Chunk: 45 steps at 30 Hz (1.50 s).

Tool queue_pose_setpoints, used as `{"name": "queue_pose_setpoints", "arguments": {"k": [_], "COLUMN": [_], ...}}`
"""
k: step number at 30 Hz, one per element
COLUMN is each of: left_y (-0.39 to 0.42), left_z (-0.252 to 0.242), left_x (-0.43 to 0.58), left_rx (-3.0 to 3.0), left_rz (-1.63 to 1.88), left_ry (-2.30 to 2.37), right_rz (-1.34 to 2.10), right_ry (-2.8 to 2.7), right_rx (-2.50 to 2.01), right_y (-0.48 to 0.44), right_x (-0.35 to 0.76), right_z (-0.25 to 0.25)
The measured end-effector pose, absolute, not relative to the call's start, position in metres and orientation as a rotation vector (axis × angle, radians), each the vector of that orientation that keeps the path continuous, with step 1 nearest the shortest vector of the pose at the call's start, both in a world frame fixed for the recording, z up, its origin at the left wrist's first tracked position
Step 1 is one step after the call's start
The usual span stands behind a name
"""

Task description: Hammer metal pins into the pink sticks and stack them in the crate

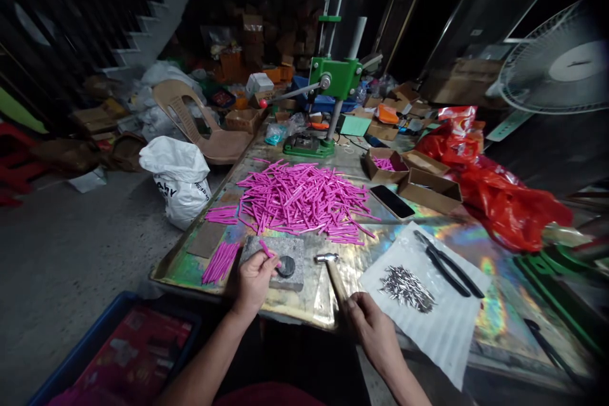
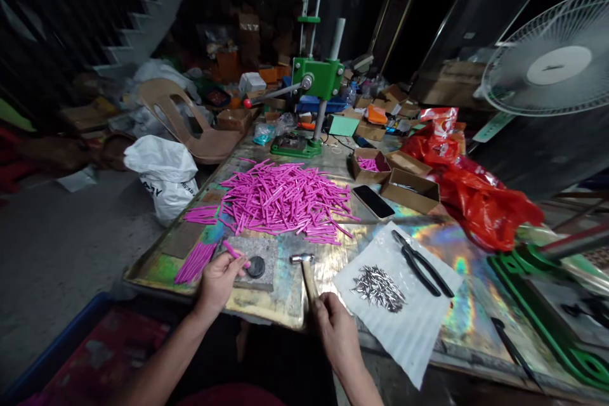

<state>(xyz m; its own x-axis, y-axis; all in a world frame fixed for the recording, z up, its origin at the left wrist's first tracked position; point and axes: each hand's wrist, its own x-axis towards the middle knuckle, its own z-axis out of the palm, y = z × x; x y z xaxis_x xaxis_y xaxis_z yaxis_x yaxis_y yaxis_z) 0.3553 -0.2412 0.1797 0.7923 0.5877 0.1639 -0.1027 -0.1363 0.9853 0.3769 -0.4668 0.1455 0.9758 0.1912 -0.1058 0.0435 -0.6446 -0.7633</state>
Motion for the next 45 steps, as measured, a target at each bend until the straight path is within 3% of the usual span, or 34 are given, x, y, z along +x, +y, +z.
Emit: {"name": "queue_pose_setpoints", "arguments": {"k": [8,20,24,31,38,45], "left_y": [-0.241,-0.235,-0.235,-0.237,-0.238,-0.239], "left_z": [0.184,0.184,0.181,0.185,0.19,0.186], "left_x": [0.354,0.355,0.355,0.353,0.351,0.352], "left_rx": [1.78,2.28,2.308,2.31,2.336,2.373], "left_rz": [0.599,0.658,0.692,0.693,0.679,0.72], "left_ry": [0.376,-0.061,-0.063,-0.064,-0.053,-0.063], "right_rz": [0.13,0.643,0.496,0.24,-0.319,-0.018], "right_ry": [-0.283,-0.032,-0.221,-0.733,-1.011,-1.013], "right_rx": [-2.468,-1.627,-1.593,-2.005,-2.052,-2.13], "right_y": [-0.457,-0.458,-0.455,-0.45,-0.451,-0.453], "right_x": [0.384,0.394,0.387,0.39,0.384,0.392], "right_z": [0.141,0.198,0.223,0.273,0.299,0.302]}}
